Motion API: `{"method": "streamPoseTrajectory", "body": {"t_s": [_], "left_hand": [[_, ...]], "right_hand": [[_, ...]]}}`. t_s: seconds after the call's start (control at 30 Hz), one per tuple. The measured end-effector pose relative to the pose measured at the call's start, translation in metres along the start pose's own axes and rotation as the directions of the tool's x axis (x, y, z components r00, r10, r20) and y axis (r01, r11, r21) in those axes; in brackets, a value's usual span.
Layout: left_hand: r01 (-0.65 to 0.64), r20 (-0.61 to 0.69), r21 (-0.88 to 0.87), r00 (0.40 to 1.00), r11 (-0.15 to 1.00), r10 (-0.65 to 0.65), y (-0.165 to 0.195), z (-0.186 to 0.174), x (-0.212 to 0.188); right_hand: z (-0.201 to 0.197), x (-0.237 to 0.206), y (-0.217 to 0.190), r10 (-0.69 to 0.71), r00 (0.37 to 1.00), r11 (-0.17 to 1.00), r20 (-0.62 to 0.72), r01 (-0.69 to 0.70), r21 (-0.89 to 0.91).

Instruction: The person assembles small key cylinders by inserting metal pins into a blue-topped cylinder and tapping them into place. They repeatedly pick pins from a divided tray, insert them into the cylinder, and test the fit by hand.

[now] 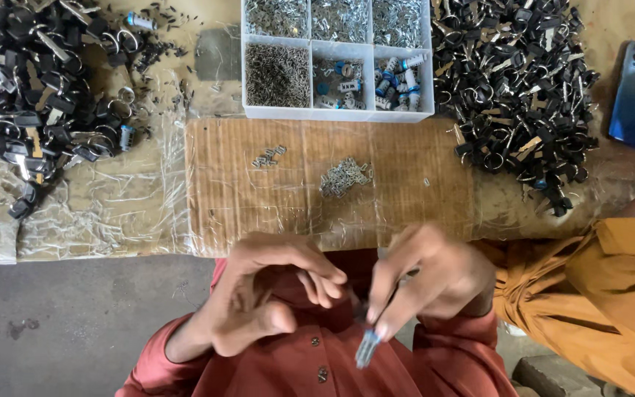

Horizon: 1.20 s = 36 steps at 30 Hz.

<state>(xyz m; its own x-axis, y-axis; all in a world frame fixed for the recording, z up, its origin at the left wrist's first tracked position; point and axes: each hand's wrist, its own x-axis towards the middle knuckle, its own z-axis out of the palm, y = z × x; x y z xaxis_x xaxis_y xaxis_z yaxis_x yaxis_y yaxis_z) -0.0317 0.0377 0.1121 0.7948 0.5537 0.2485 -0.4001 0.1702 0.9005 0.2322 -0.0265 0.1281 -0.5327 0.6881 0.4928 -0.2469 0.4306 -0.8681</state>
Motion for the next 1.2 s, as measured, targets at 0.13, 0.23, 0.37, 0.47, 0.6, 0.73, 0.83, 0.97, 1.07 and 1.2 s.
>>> {"method": "streamPoseTrajectory", "body": {"t_s": [0.13, 0.23, 0.37, 0.47, 0.6, 0.73, 0.83, 0.97, 1.07, 1.2], "left_hand": [[0.015, -0.209, -0.099, 0.977, 0.995, -0.035, -0.001, -0.011, -0.012], [0.041, -0.344, -0.195, 0.933, 0.980, -0.107, -0.004, -0.017, -0.027], [0.057, -0.410, -0.104, 0.907, 0.993, -0.095, -0.008, -0.026, -0.041], [0.013, -0.415, -0.093, 0.908, 0.996, -0.051, -0.006, -0.028, -0.045], [0.028, -0.375, -0.095, 0.925, 0.995, -0.062, 0.002, -0.017, -0.045], [0.082, -0.273, 0.028, 0.959, 0.996, -0.071, 0.004, -0.003, -0.041], [0.069, -0.232, 0.039, 0.971, 0.997, -0.058, 0.008, 0.004, -0.043], [0.099, -0.270, 0.108, 0.961, 0.989, -0.067, 0.018, 0.004, -0.048], [0.054, -0.257, 0.139, 0.966, 0.989, -0.016, 0.024, -0.005, -0.044], [0.061, -0.259, 0.235, 0.966, 0.970, 0.002, 0.032, -0.021, -0.023]], "right_hand": [[-0.016, -0.013, -0.005, 0.097, 0.719, 0.888, -0.688, -0.375, -0.267], [-0.015, -0.014, -0.001, 0.047, 0.678, 0.767, -0.733, -0.495, -0.408], [-0.022, -0.015, -0.005, 0.174, 0.796, 0.562, -0.579, -0.563, -0.606], [-0.042, -0.016, -0.022, 0.108, 0.839, 0.450, -0.533, -0.520, -0.726], [-0.076, -0.004, -0.035, 0.047, 0.887, 0.142, -0.459, -0.461, -0.876], [-0.102, 0.018, 0.000, 0.227, 0.864, -0.092, -0.449, -0.440, -0.893], [-0.114, 0.022, 0.033, 0.295, 0.775, -0.234, -0.559, -0.509, -0.829], [-0.120, 0.014, 0.043, 0.200, 0.835, -0.329, -0.513, -0.436, -0.837], [-0.127, 0.022, 0.029, 0.340, 0.726, -0.055, -0.598, -0.619, -0.783], [-0.124, 0.043, 0.004, 0.330, 0.845, 0.465, -0.420, -0.533, -0.707]]}}
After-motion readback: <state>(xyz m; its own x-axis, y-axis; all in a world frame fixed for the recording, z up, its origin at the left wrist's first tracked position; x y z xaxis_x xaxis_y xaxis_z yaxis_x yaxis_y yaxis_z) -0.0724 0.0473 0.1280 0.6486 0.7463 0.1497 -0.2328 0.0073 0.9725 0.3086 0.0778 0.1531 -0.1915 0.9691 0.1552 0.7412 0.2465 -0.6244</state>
